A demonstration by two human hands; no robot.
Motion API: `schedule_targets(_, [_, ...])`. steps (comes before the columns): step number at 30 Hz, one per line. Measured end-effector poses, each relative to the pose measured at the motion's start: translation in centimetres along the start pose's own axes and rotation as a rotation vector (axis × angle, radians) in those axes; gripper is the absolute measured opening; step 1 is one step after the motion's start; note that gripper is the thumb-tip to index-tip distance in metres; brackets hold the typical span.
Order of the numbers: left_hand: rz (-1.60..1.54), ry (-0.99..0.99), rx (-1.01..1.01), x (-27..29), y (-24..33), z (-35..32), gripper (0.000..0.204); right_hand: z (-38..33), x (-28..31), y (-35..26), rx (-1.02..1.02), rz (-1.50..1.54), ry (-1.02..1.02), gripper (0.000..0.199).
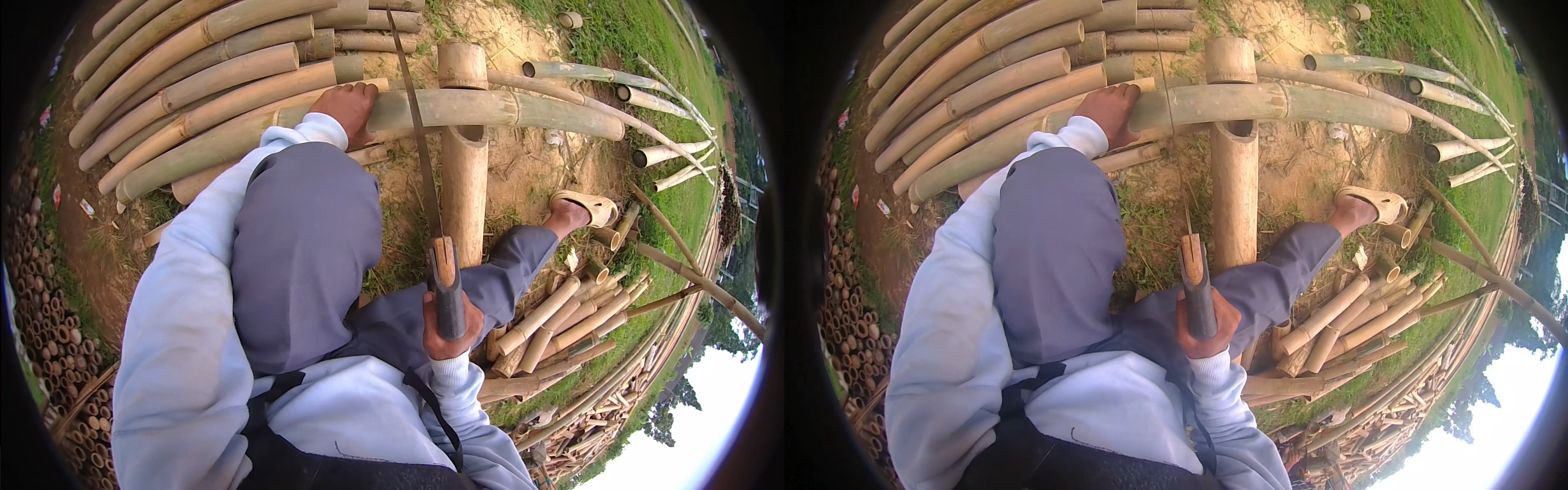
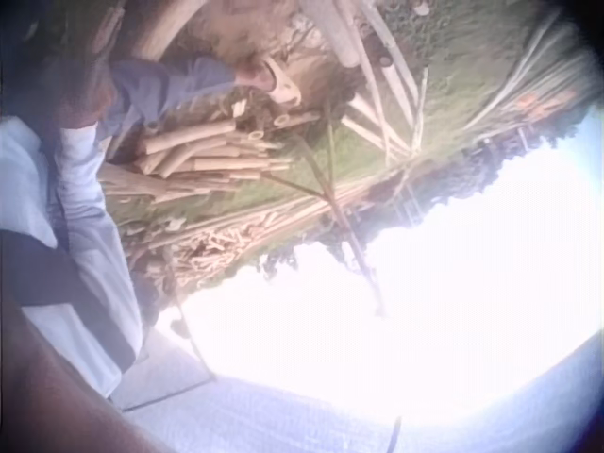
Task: The person sits on the ground and uses a hand saw to cut bamboo poles into shorter sections. They repeatedly position a pole, saw through it, and set the cut pieces aside.
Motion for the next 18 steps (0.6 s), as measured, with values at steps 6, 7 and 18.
schedule_targets(6, [0.009, -0.025, 0.02, 0.3, 0.2, 0.0, 0.059, 0.3, 0.1, 0.9, 0.072, -0.01, 0.02, 0.01])
schedule_targets(7, [0.009, -0.03, 0.021, 0.2, 0.1, 0.1, 0.059, 0.2, 0.1, 1.1, 0.05, -0.002, 0.002, 0.011])
schedule_targets(18, [0.025, 0.006, -0.013, 0.0, 0.0, 0.2, 0.057, -2.8, 1.9, 0.9, 0.036, -0.08, 0.025, 0.014])
Point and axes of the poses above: each hand's wrist, its own z-axis towards the middle knuckle, its own x-axis out of the back of the hand, y = z × x, the point moved 4 cm from there along z, towards the middle knuckle, and after that the axes turned 6 degrees about y, right-handed, at the moved point
